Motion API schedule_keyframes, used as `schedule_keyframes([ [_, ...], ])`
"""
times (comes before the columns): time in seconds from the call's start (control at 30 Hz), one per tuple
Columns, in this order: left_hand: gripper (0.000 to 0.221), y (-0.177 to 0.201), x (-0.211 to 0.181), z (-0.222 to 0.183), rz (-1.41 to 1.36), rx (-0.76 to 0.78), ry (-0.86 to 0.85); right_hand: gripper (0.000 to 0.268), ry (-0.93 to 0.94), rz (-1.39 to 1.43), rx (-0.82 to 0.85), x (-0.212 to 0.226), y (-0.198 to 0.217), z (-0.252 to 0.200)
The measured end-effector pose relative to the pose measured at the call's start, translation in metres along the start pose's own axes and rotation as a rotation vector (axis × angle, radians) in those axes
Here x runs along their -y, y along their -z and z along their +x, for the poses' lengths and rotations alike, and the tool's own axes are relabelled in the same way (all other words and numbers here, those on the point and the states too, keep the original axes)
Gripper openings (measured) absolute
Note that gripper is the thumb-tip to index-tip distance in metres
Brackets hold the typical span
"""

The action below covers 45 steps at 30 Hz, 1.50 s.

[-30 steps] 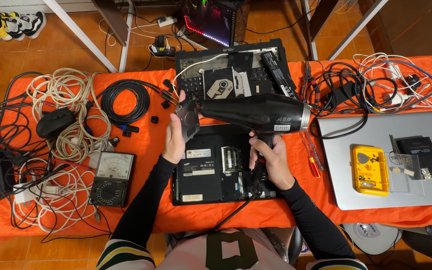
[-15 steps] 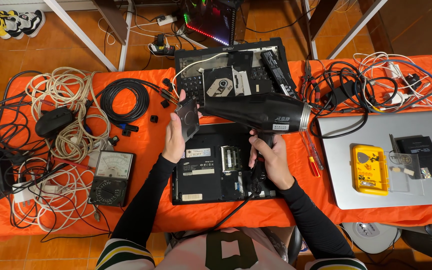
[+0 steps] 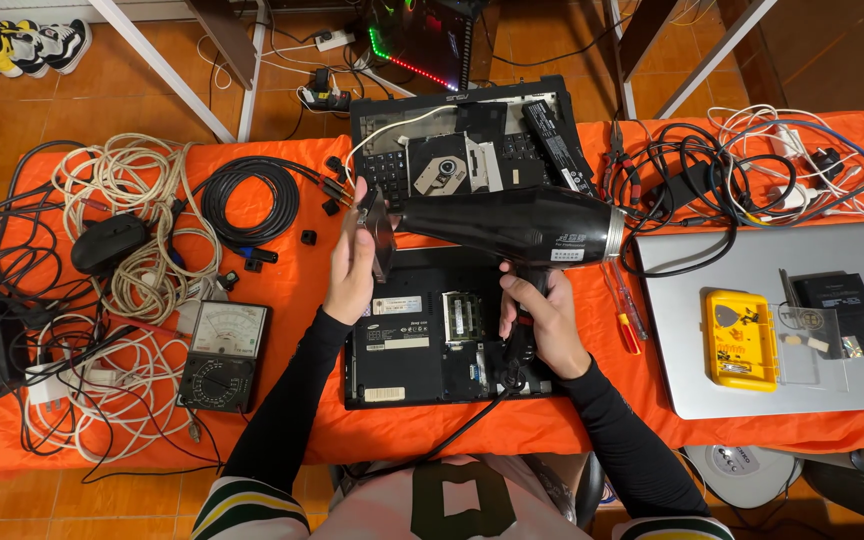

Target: Disassembling and inspecting laptop components on a repair bench.

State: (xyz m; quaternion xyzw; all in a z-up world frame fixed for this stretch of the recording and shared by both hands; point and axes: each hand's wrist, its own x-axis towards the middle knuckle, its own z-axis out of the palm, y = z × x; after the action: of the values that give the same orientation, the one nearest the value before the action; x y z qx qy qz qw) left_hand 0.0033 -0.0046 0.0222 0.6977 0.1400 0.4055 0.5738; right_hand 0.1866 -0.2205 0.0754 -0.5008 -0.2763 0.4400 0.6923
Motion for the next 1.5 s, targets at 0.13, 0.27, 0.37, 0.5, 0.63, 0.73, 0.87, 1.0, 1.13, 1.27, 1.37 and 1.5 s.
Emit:
schedule_keyframes([
  [0.13, 0.065, -0.001, -0.007, 0.001, 0.076, -0.051, -0.041, 0.019, -0.022, -0.001, 0.017, -0.003, 0.001, 0.0],
  [0.27, 0.071, -0.005, -0.015, 0.004, 0.016, -0.101, -0.033, 0.021, -0.02, -0.008, 0.047, -0.004, 0.003, 0.0],
  [0.37, 0.072, -0.002, -0.007, 0.001, -0.04, -0.167, -0.019, 0.02, -0.029, -0.05, 0.086, -0.006, 0.003, 0.0],
  [0.5, 0.073, 0.002, 0.008, 0.0, -0.13, -0.278, -0.033, 0.021, -0.039, -0.08, 0.107, -0.009, 0.002, 0.001],
  [0.63, 0.063, 0.005, 0.007, 0.003, -0.296, -0.38, -0.043, 0.022, -0.051, -0.097, 0.116, -0.011, 0.003, 0.001],
  [0.73, 0.056, 0.007, 0.006, 0.005, -0.373, -0.413, -0.033, 0.022, -0.061, -0.087, 0.101, -0.01, 0.002, 0.0],
  [0.87, 0.053, 0.01, 0.018, 0.003, -0.419, -0.4, -0.071, 0.022, -0.07, -0.085, 0.096, -0.008, 0.002, 0.0],
  [1.0, 0.047, 0.011, 0.016, 0.002, -0.468, -0.321, -0.09, 0.021, -0.054, -0.066, 0.087, -0.007, 0.002, 0.001],
  [1.13, 0.047, 0.009, 0.009, 0.005, -0.517, -0.267, -0.044, 0.02, -0.018, -0.045, 0.083, -0.005, 0.002, 0.003],
  [1.27, 0.049, 0.011, 0.007, 0.006, -0.581, -0.226, -0.046, 0.022, -0.032, -0.021, 0.029, -0.003, 0.004, 0.006],
  [1.37, 0.052, 0.014, 0.009, 0.005, -0.648, -0.2, -0.009, 0.021, -0.021, -0.003, 0.013, -0.004, 0.005, 0.008],
  [1.5, 0.057, 0.012, 0.002, 0.007, -0.688, -0.224, 0.071, 0.019, -0.055, 0.068, -0.011, -0.003, 0.004, 0.011],
])
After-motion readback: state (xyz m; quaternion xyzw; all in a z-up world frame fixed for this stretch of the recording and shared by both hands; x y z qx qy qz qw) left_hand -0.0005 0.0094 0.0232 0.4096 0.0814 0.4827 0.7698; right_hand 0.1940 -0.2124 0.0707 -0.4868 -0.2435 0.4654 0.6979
